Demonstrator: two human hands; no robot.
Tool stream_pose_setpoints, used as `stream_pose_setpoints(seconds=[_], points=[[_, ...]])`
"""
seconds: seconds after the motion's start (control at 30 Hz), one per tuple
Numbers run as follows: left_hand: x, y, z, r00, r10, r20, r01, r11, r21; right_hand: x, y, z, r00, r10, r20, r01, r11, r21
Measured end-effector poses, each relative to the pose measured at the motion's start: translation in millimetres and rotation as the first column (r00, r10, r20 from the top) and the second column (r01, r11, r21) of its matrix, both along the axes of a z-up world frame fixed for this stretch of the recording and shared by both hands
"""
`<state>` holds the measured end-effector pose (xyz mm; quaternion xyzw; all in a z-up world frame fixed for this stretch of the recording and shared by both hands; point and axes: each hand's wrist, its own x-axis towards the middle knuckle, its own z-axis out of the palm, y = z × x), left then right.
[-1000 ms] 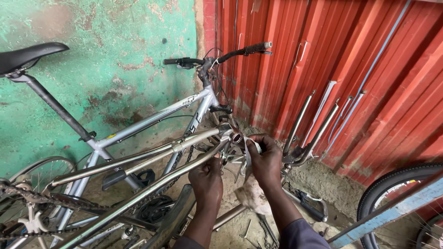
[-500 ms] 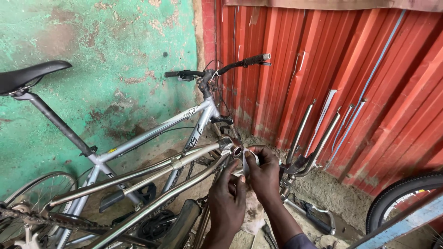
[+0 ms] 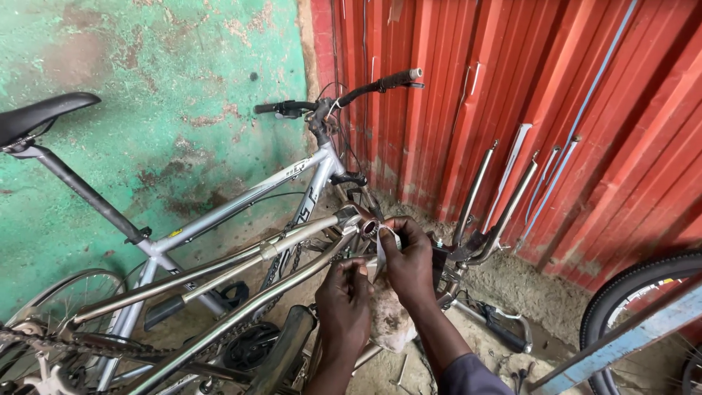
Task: Repairing a bicycle by adjusting the headset with a wrench and cleaning it with a cloth
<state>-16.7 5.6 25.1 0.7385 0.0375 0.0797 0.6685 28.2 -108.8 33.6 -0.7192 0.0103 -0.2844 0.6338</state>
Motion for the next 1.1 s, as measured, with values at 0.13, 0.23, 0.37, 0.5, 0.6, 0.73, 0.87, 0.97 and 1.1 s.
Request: stream_pose_setpoints(seconds=[0.13,0.23,0.37,0.5,0.6,0.73,0.87,0.97,1.1], points=[[9,5,-10,0.999,-0.032,-0.029,0.024,0.967,-0.253,-1,1,-1,0.995,-0.012,0.099,0.015,0.999,-0.03],[5,15,-2,0.999,0.013,-0.036,-0.021,0.977,-0.212,-3,1,2,0.998,-0.013,0.066,0.015,0.999,-0.036],[3,29,8,0.981,0.12,-0.149,-0.14,0.981,-0.134,3,-3,4,0.999,0.018,0.028,-0.017,0.999,-0.04],[4,37,3,0.984,0.151,-0.094,-0.16,0.981,-0.106,6,-2,3,1.0,0.027,0.0,-0.027,0.999,0.023],[8,39,-5,0.991,0.136,0.01,-0.132,0.979,-0.156,9,1,3,0.999,0.049,-0.002,-0.048,0.984,0.171],[9,38,-7,0.99,0.137,-0.022,-0.139,0.98,-0.145,5,4,4,1.0,0.009,-0.015,-0.006,0.987,0.164],[11,38,-8,0.968,0.193,0.159,-0.145,0.951,-0.273,3,5,5,0.998,-0.055,-0.037,0.057,0.996,0.07],[19,38,-20,0.904,0.216,0.369,-0.071,0.926,-0.37,2,5,13,0.994,-0.032,-0.104,0.047,0.988,0.146],[24,39,-40,0.888,0.11,0.446,0.162,0.834,-0.528,2,10,16,0.997,-0.04,-0.063,0.055,0.966,0.251]])
